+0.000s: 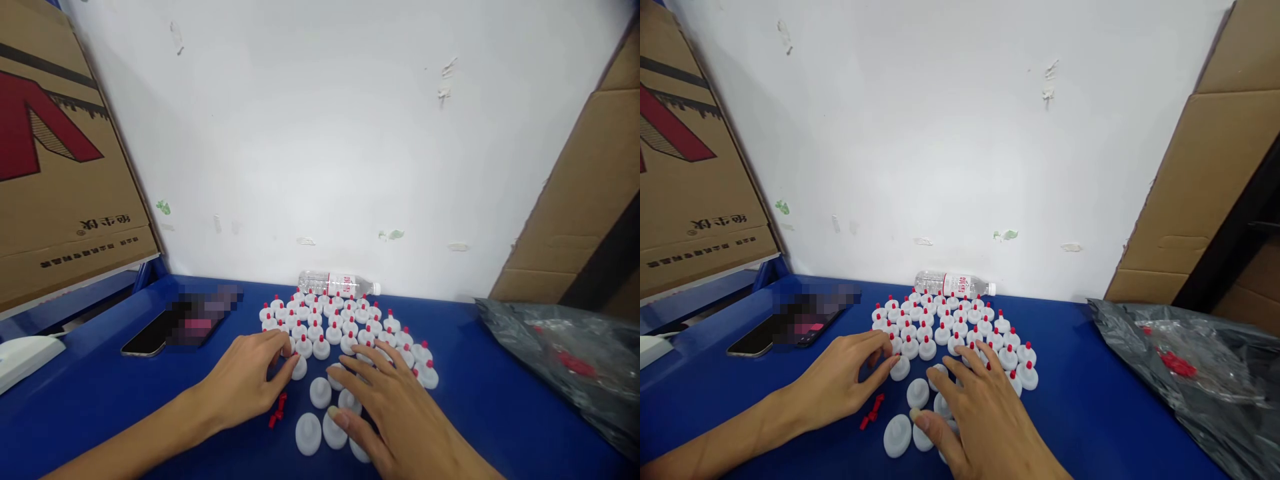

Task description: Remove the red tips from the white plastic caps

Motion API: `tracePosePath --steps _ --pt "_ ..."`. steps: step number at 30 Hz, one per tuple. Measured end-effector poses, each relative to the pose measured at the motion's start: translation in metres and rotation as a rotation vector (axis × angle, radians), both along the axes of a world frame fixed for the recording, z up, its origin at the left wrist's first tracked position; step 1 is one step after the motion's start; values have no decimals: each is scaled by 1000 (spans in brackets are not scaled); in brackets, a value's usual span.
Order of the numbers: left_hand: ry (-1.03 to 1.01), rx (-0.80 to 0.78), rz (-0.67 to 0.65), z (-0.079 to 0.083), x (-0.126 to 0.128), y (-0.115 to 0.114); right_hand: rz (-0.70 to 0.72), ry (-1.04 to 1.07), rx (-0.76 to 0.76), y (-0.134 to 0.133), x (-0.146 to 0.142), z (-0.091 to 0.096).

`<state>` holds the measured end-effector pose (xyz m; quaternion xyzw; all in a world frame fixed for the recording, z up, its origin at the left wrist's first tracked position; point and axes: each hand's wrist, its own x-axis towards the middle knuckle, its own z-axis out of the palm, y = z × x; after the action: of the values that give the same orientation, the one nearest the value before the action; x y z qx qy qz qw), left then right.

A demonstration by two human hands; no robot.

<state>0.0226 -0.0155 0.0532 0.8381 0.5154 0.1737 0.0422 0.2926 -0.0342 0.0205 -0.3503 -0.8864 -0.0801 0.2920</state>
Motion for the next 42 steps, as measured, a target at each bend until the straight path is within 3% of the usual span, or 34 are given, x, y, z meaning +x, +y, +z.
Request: tracePosePath --steps 8,21,29,32,37,42 --pt "297 -100 -147 8 4 -13 6 -43 -5 -1 -1 9" --pt "293 -125 -165 3 2 -10 -54 56 108 -1 -4 8" --pt "46 -40 -159 11 2 -6 -90 163 139 -1 -6 16" --pt "-74 -20 -196 7 -3 -3 -115 216 167 -2 -5 16" --pt "-276 160 -306 -2 -9 0 -113 193 188 -1 -3 14" --pt "-361 227 -322 -1 -5 -4 -62 156 159 0 -3 14"
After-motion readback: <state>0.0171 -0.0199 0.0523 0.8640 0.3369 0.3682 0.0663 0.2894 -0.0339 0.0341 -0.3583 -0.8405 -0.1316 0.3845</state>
